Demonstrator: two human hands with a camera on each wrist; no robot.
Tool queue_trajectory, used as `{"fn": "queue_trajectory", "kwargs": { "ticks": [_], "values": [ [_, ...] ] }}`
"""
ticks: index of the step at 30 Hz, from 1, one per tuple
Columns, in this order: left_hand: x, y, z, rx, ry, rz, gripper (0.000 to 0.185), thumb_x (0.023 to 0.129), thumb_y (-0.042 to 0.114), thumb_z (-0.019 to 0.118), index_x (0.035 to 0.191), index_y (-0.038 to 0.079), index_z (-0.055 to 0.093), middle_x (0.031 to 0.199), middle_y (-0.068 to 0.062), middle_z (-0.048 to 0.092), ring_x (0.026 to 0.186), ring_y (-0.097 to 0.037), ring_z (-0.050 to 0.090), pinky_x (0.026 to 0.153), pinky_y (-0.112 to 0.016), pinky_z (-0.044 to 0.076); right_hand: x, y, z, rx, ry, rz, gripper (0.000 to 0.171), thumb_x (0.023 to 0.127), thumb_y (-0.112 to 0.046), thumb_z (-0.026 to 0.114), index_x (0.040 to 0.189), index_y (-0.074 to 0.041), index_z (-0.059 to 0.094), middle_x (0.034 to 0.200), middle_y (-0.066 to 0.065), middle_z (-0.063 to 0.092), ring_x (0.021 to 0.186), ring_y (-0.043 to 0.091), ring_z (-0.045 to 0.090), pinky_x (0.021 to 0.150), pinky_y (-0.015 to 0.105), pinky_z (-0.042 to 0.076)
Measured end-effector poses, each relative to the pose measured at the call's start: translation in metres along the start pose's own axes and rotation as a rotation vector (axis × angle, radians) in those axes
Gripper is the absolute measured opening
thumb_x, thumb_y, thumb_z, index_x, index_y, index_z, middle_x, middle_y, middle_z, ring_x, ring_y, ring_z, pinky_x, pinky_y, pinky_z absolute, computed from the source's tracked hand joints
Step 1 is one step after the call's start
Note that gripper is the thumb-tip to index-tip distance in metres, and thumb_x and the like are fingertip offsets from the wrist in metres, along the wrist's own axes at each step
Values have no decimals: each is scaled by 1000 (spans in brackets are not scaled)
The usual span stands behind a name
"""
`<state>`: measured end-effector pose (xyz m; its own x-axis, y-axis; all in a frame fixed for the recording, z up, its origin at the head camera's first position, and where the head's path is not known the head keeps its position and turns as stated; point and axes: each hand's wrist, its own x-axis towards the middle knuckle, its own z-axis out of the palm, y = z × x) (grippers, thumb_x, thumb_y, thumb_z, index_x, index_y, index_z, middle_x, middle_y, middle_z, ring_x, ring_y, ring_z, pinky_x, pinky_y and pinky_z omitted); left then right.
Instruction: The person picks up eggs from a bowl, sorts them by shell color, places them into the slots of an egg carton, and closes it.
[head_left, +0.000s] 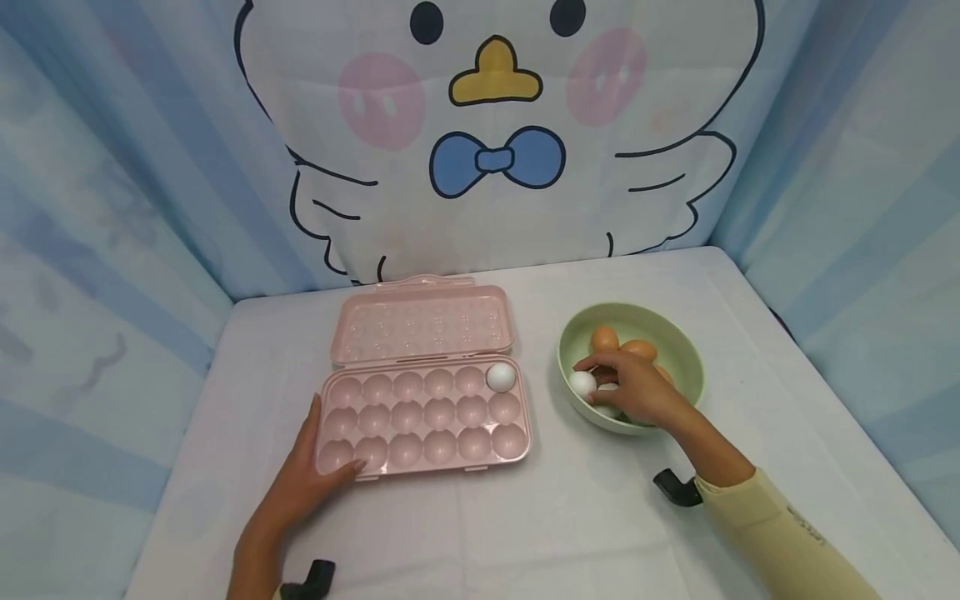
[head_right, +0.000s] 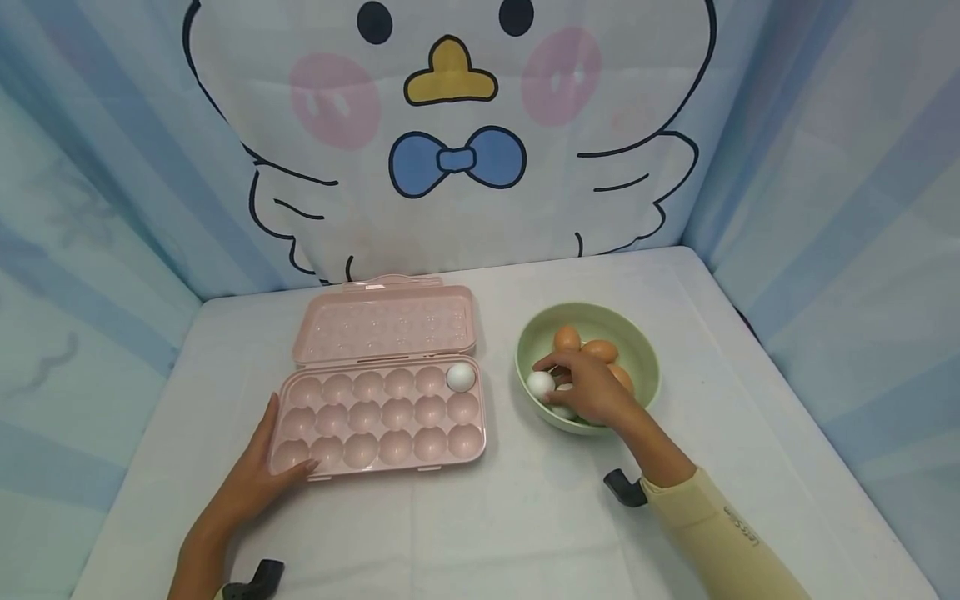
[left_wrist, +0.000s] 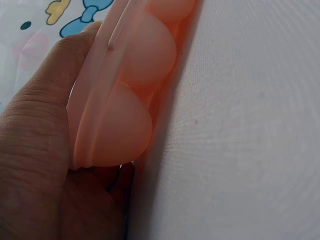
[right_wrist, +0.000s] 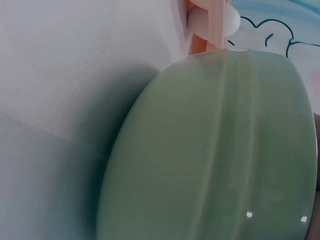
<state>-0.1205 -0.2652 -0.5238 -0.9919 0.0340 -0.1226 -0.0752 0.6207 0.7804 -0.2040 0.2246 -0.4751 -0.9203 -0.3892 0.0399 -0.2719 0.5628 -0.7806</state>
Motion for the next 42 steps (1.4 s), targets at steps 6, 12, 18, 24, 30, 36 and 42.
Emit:
{"fn": "queue_trajectory", "kwargs": {
  "ticks": [6, 12, 18, 24, 30, 36, 42],
  "values": [
    [-1, 0, 0, 8, 1, -10, 130, 81, 50, 85, 166, 27, -10, 172, -15, 5, 155, -44, 10, 117, -69, 15, -1, 0, 2, -15, 35, 32, 38, 87, -9, 84, 121, 0, 71, 123, 15, 69, 115, 37, 67, 98, 50, 53],
    [0, 0, 1, 19, 2, -18, 130, 80, 51, 85, 166, 27, -10, 172, -15, 5, 155, -44, 10, 117, -69, 15, -1, -3, 2, 15, 28, 87, 36, 91, -16, 81, 122, -1, 69, 122, 13, 70, 118, 36, 65, 100, 50, 51],
    [1, 0, 1, 14, -5, -19, 130, 81, 51, 85, 166, 27, -10, 172, -14, 4, 155, -43, 9, 117, -70, 14, -1, -5, 2, 64, 37, 57, 31, 94, -13, 78, 119, 2, 66, 117, 16, 70, 116, 37, 65, 100, 51, 51],
    [0, 1, 0, 20, -5, -31, 130, 81, 52, 84, 166, 28, -11, 173, -14, 5, 155, -42, 9, 117, -69, 15, -2, -5, 2, 79, 61, 59, 41, 96, -14, 76, 131, 1, 62, 124, 17, 67, 119, 36, 64, 102, 51, 51],
    [-1, 2, -1, 18, -5, -32, 130, 81, 52, 84, 166, 27, -10, 172, -15, 5, 155, -43, 9, 117, -69, 15, -2, -6, 1, 48, 117, 70, 42, 96, -20, 77, 134, -6, 67, 127, 11, 68, 115, 29, 67, 99, 43, 53],
    [-1, 2, -1, 11, 0, -15, 128, 82, 49, 85, 167, 25, -8, 172, -16, 5, 155, -43, 10, 117, -68, 15, -1, -10, 1, 151, 202, -16, 32, 94, -9, 77, 124, -2, 69, 117, 12, 69, 105, 25, 70, 89, 25, 56],
    [-1, 1, 0, 14, 4, -11, 128, 82, 49, 84, 167, 25, -8, 172, -17, 6, 155, -43, 10, 117, -68, 15, -2, -19, 1, 215, 235, -49, 30, 96, -11, 76, 125, -4, 68, 115, 12, 70, 103, 22, 69, 86, 23, 57]
  ]
}}
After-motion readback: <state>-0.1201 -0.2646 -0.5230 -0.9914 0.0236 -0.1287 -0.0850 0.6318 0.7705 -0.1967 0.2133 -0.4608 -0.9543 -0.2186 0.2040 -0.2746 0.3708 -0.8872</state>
